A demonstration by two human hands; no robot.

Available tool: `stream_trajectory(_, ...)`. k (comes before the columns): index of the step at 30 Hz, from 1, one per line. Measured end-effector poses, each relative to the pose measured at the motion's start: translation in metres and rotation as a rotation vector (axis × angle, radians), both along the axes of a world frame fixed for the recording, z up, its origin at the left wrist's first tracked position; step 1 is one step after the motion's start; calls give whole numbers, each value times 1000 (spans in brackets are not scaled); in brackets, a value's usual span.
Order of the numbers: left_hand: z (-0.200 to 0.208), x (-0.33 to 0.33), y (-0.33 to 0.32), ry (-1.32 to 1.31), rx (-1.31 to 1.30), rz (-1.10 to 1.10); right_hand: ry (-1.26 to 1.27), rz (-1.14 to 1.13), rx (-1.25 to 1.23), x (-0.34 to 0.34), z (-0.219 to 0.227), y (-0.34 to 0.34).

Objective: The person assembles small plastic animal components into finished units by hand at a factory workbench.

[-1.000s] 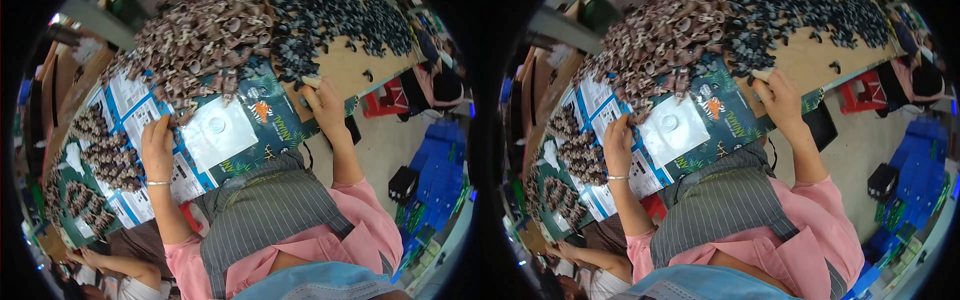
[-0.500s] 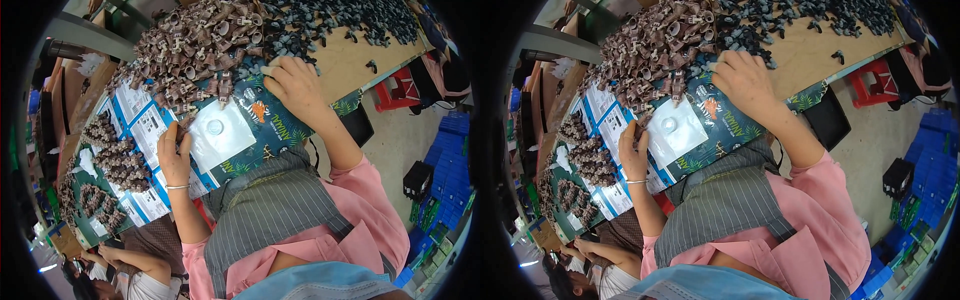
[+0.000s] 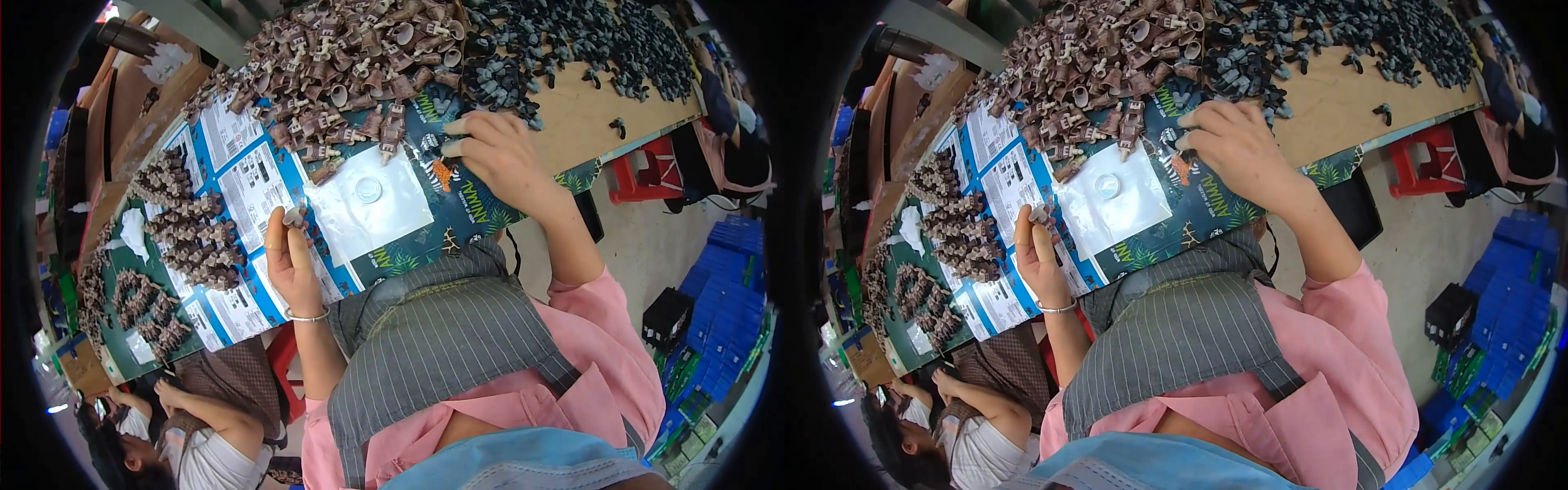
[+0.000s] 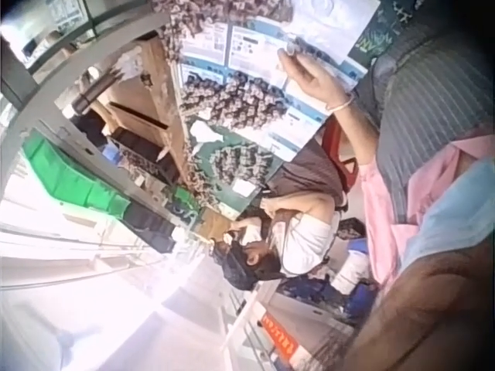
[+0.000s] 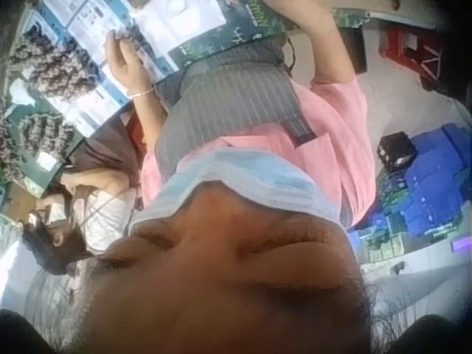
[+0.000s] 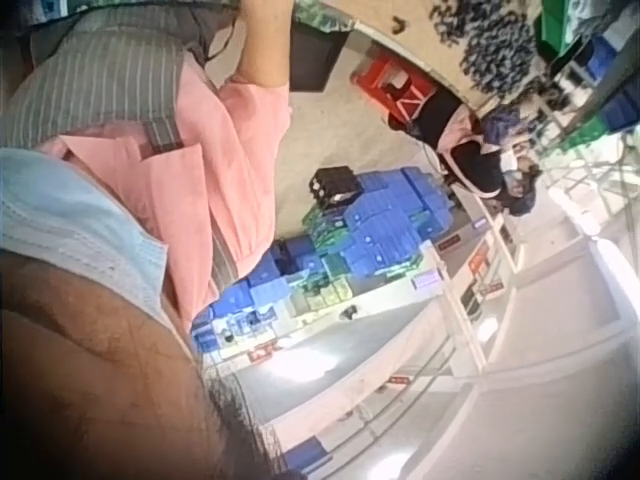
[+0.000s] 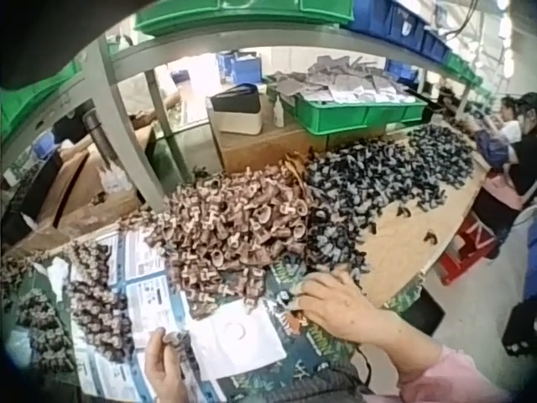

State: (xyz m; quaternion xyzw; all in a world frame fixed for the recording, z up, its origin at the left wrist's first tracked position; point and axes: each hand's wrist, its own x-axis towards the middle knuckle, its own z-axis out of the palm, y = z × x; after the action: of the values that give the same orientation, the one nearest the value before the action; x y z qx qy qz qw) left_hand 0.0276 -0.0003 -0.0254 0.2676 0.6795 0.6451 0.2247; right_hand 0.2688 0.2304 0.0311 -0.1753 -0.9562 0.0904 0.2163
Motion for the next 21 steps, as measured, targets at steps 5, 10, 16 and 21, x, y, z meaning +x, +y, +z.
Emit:
stream_trajectory(5, 2, 2, 4, 65, 42, -35, -9, -137, -131, -1, 6, -22)
stream_trajectory(10, 1, 0, 4, 4, 81, -65, 40, -143, -23, -7, -23, -23)
stream_trajectory(16, -2, 0, 2, 16, 104, -86, 331, -309, -1124, -6, -21, -30)
stream_trajectory(21, 0, 0, 3, -18, 102, -54, 225, -323, -1102, -1, -26, -39)
